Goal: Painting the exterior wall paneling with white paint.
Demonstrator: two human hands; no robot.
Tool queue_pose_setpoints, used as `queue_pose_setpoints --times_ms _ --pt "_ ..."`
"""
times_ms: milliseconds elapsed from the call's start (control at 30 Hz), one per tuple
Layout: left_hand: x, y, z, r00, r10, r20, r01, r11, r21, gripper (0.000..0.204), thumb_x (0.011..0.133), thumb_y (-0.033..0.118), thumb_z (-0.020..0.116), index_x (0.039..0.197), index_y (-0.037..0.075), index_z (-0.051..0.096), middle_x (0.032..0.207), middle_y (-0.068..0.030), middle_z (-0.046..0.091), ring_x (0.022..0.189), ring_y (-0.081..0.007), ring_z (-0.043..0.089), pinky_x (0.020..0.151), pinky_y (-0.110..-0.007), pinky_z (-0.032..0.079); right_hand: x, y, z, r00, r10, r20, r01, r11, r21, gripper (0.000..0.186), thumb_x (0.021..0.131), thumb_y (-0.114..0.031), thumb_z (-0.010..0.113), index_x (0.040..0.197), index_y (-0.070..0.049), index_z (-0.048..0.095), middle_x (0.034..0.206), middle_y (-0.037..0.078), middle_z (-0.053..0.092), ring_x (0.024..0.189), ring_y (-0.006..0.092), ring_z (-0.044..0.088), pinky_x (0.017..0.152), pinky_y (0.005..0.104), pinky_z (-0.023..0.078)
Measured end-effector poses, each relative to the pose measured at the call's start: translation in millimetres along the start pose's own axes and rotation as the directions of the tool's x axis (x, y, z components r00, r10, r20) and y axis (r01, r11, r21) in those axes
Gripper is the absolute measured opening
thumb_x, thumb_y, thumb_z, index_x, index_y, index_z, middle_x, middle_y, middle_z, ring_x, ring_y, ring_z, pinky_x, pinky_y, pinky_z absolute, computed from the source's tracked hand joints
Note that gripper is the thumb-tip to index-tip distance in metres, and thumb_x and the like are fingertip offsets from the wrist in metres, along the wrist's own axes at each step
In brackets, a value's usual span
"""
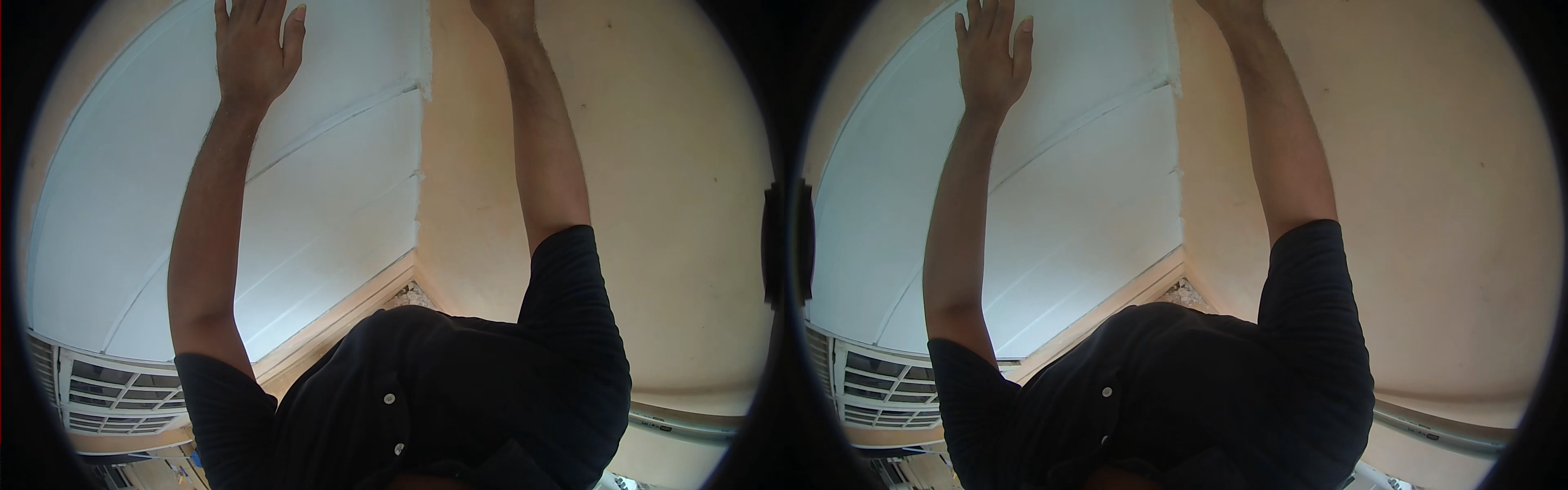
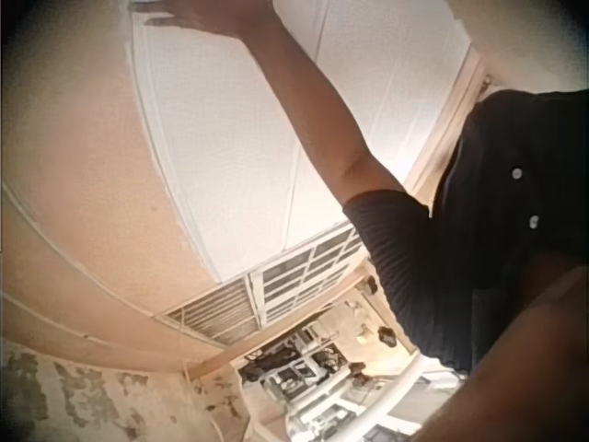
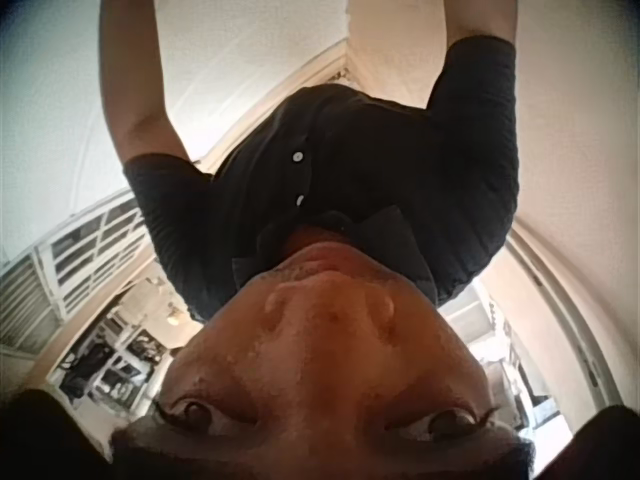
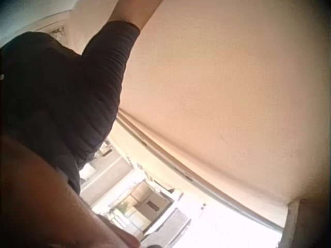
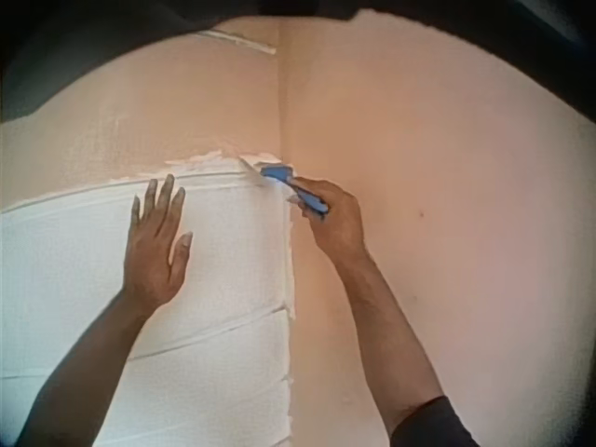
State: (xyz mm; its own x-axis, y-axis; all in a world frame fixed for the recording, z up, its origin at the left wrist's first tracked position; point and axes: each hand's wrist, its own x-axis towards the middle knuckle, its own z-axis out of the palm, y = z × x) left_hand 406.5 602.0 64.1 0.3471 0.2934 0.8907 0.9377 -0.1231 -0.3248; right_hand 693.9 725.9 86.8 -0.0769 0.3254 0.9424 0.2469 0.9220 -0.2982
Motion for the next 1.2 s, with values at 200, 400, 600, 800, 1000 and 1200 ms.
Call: queue_pose_setpoints --times_ms 200,400,600,800,1000,1200 --pt "-10.9 -1.0 -1.5 1.0 -0.009 0.017 0.01 0.999 -0.043 0.062 0.103 0.023 0.045 0.159 0.0 0.033 0.17 -0.0217 0.023 0.158 -0.043 0.014 0.126 -0.06 0.01 -132.3 28.6 19.6 0.987 0.059 0.146 -0.053 0.998 -0.047 0.027 0.088 -0.015 0.08 0.116 -0.014 0.077 0.105 0.01 0.076 0.086 0.0256 0.071 0.078 0.0374 0.056" --pt "-10.1 1.6 5.5 0.999 0.011 0.039 -0.009 0.999 -0.049 0.061 0.103 0.023 0.044 0.159 -0.001 0.034 0.169 -0.023 0.023 0.158 -0.0439 0.015 0.126 -0.061 0.01 -164.0 34.1 2.1 0.801 0.356 0.481 -0.207 0.919 -0.337 0.026 0.089 -0.013 0.079 0.114 -0.011 0.077 0.096 0.013 0.077 0.082 0.0238 0.071 0.074 0.0363 0.055" --pt "-5.9 0.7 3.2 0.999 -0.004 0.034 0.005 0.999 -0.041 0.06 0.104 0.025 0.043 0.158 -0.001 0.035 0.168 -0.0238 0.026 0.157 -0.0449 0.016 0.125 -0.061 0.011 -23.1 -6.1 3.6 0.861 0.274 0.429 -0.094 0.914 -0.395 0.024 0.087 -0.023 0.08 0.11 -0.015 0.079 0.101 0.009 0.077 0.088 0.0283 0.071 0.078 0.0397 0.055" --pt "2.1 0.3 7.1 1.0 0.012 0.009 -0.012 0.999 -0.03 0.06 0.106 0.028 0.041 0.157 -0.002 0.036 0.167 -0.0241 0.028 0.157 -0.0453 0.018 0.125 -0.061 0.012 34.9 -35.4 -13.5 0.991 0.066 0.115 -0.053 0.992 -0.112 0.031 0.087 0.002 0.075 0.117 -0.007 0.076 0.101 0.015 0.077 0.086 0.0235 0.075 0.078 0.0334 0.058" --pt "-0.4 5.3 9.2 1.0 0.003 0.0 -0.003 0.999 -0.053 0.06 0.105 0.028 0.041 0.157 -0.002 0.036 0.167 -0.0237 0.028 0.157 -0.0449 0.018 0.125 -0.061 0.012 -66.6 9.8 15.4 1.0 -0.009 0.005 0.009 0.991 -0.135 0.024 0.091 -0.01 0.076 0.115 -0.012 0.077 0.098 0.01 0.077 0.09 0.0234 0.073 0.081 0.0323 0.057" --pt "-11.6 -0.2 11.5 0.998 0.018 0.061 -0.017 1.0 -0.013 0.061 0.104 0.025 0.045 0.158 -0.001 0.036 0.167 -0.0235 0.029 0.157 -0.0446 0.019 0.125 -0.061 0.012 -178.9 16.4 6.7 0.908 0.236 0.345 -0.162 0.959 -0.23 0.026 0.089 -0.01 0.078 0.114 -0.014 0.078 0.104 0.008 0.078 0.092 0.0242 0.073 0.081 0.0335 0.058"
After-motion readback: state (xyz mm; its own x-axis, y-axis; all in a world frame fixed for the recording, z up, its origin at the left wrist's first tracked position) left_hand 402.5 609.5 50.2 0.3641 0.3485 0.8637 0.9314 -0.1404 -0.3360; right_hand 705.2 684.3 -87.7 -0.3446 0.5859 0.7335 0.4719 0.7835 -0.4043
